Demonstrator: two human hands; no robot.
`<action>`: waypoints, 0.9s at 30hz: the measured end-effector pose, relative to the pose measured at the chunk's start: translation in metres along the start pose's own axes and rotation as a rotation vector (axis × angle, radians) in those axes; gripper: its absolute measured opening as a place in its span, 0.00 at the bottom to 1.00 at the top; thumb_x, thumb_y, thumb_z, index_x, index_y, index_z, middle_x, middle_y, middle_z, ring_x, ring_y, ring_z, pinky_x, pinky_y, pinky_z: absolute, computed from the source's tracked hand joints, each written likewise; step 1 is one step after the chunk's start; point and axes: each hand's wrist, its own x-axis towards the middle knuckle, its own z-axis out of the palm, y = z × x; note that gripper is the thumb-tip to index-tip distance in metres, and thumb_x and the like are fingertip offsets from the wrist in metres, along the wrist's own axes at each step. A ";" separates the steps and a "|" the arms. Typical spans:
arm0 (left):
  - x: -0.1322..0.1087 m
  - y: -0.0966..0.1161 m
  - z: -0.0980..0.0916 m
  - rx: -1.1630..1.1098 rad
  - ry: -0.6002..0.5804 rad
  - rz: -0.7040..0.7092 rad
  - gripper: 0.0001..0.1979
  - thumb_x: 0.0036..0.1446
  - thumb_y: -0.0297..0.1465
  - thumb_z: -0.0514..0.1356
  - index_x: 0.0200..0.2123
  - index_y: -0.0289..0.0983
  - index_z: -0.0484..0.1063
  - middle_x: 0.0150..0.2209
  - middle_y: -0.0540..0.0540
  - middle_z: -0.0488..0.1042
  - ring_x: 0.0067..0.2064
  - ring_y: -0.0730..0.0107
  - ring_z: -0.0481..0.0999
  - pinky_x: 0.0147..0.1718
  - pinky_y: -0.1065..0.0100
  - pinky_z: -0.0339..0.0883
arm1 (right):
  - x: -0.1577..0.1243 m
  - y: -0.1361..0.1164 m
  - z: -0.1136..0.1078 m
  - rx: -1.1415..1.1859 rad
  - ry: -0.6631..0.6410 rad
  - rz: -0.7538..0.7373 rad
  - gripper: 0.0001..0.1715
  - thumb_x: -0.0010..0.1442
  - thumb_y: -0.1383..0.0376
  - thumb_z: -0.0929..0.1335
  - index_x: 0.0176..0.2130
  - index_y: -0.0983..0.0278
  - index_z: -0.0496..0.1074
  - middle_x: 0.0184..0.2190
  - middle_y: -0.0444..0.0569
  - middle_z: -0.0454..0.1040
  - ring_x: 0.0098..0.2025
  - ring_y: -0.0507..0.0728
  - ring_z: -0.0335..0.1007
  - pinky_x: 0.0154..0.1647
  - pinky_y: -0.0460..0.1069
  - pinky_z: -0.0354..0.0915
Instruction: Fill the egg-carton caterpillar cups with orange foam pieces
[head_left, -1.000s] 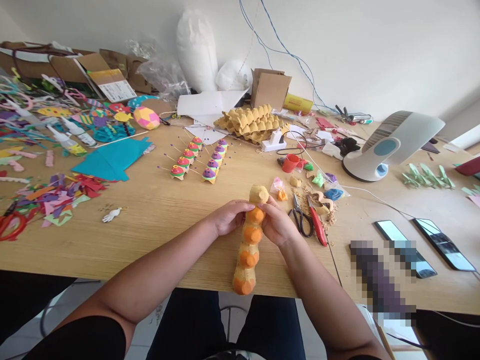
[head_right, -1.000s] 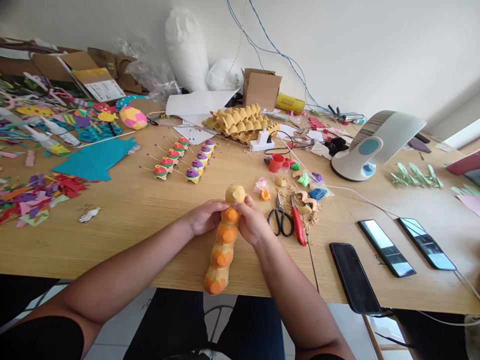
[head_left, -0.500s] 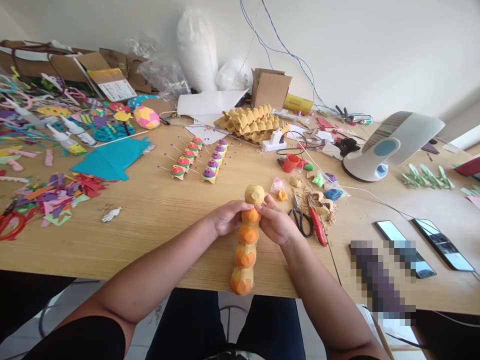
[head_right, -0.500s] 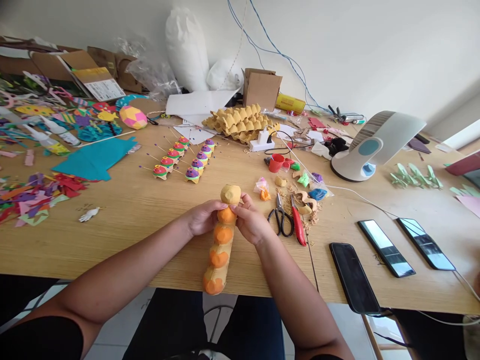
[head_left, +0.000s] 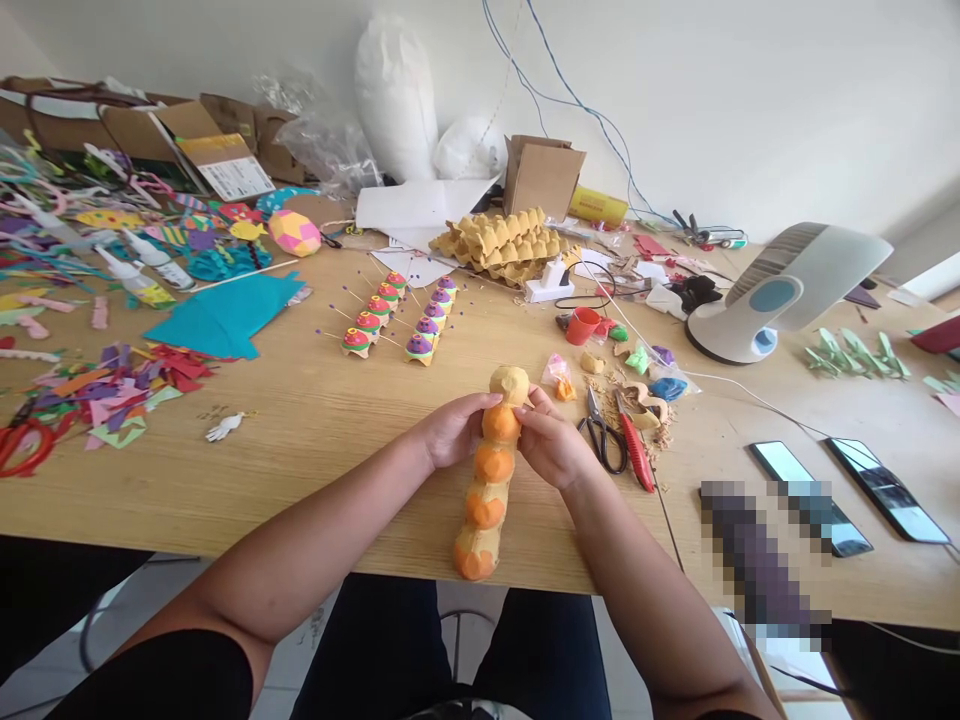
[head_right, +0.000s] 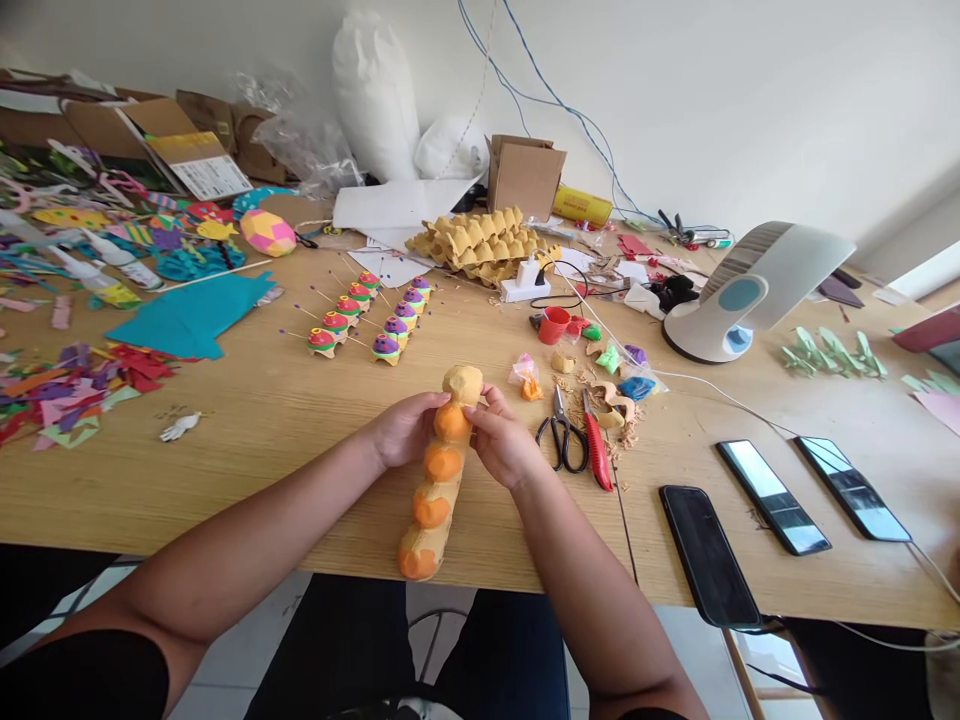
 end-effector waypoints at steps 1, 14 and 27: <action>0.000 0.000 0.000 0.011 -0.008 -0.004 0.12 0.50 0.39 0.70 0.36 0.40 0.81 0.33 0.46 0.82 0.33 0.64 0.75 0.35 0.67 0.65 | 0.000 0.000 0.000 -0.007 0.005 -0.004 0.26 0.50 0.66 0.78 0.44 0.56 0.66 0.36 0.39 0.77 0.35 0.52 0.73 0.37 0.46 0.66; 0.004 -0.003 -0.007 -0.060 0.009 -0.098 0.04 0.56 0.31 0.65 0.34 0.37 0.80 0.29 0.46 0.80 0.30 0.65 0.76 0.34 0.67 0.66 | 0.003 0.007 -0.001 -0.019 0.028 0.023 0.20 0.51 0.65 0.76 0.42 0.57 0.69 0.35 0.40 0.77 0.34 0.53 0.72 0.34 0.48 0.65; 0.004 -0.001 -0.003 -0.031 -0.033 -0.038 0.08 0.57 0.32 0.68 0.37 0.34 0.81 0.36 0.43 0.82 0.36 0.64 0.78 0.38 0.67 0.68 | 0.005 0.005 -0.001 0.040 0.076 -0.033 0.22 0.49 0.65 0.78 0.41 0.57 0.69 0.37 0.40 0.77 0.41 0.56 0.74 0.44 0.51 0.70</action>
